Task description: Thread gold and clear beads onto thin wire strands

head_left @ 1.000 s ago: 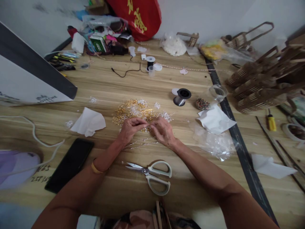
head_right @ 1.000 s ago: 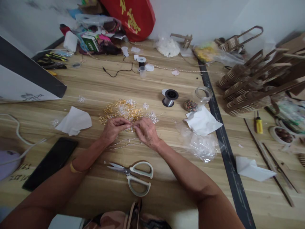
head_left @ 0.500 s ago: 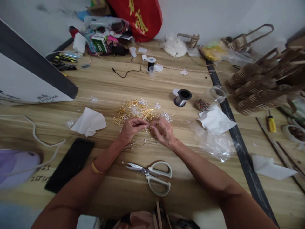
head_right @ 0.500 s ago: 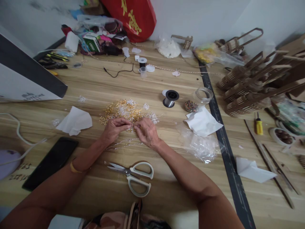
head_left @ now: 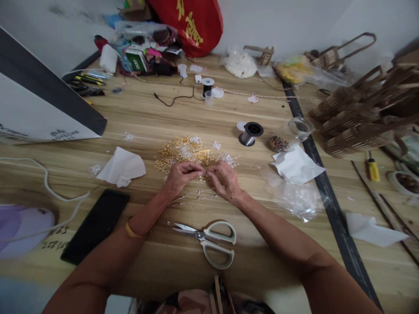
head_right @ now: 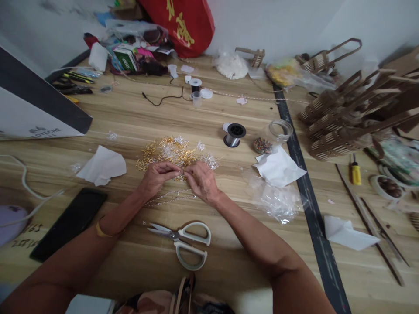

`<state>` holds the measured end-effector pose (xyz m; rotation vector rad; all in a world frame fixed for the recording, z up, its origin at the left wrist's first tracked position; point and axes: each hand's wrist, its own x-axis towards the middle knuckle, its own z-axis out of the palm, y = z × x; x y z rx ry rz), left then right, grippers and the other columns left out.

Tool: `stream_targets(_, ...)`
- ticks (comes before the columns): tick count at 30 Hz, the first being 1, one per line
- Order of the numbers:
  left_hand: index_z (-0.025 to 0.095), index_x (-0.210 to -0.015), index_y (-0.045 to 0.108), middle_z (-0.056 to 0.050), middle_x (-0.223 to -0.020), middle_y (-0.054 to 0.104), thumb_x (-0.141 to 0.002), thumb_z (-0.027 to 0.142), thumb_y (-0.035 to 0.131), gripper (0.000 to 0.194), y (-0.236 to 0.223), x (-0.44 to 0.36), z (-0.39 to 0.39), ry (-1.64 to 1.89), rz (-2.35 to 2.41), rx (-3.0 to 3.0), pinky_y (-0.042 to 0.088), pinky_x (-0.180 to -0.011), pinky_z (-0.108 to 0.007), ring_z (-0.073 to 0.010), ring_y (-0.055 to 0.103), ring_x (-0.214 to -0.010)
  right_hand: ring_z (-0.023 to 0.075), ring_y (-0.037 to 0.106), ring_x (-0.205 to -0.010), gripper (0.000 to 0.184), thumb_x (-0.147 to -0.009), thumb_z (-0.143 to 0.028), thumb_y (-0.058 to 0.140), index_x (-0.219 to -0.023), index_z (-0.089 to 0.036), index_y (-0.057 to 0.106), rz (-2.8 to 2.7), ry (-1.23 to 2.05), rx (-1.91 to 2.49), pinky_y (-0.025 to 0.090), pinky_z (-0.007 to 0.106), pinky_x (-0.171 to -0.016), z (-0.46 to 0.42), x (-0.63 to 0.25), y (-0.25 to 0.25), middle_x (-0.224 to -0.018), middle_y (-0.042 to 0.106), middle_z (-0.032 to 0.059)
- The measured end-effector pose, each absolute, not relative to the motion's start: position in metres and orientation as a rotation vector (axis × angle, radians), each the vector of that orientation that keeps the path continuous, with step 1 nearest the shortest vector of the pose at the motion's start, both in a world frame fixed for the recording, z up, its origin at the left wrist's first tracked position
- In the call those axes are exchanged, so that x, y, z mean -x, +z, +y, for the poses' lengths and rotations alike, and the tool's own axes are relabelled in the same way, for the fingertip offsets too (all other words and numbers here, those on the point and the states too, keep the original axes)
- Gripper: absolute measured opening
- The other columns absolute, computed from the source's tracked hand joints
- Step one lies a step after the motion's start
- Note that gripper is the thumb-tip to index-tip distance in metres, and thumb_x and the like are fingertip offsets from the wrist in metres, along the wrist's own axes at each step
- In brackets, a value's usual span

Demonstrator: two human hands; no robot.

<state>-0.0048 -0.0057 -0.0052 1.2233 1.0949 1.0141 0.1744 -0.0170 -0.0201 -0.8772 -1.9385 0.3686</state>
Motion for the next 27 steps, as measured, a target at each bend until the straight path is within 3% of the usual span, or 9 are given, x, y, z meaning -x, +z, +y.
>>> stream_targets(27, 0.014, -0.072, 0.073, -0.004, -0.073, 0.073, -0.060, 0.028, 0.079, 0.020, -0.0021, 0.0044, -0.0063, 0.998, 1.100, -1.242, 0.050, -0.067, -0.024, -0.0142, 0.065, -0.067, 0.0168, 0.055, -0.079, 0.005, -0.089, -0.018, 0.051, -0.091, -0.020, 0.055, -1.934, 0.392, 0.879, 0.048, 0.033, -0.072, -0.0175, -0.1745, -0.0187, -0.082, 0.061, 0.0053)
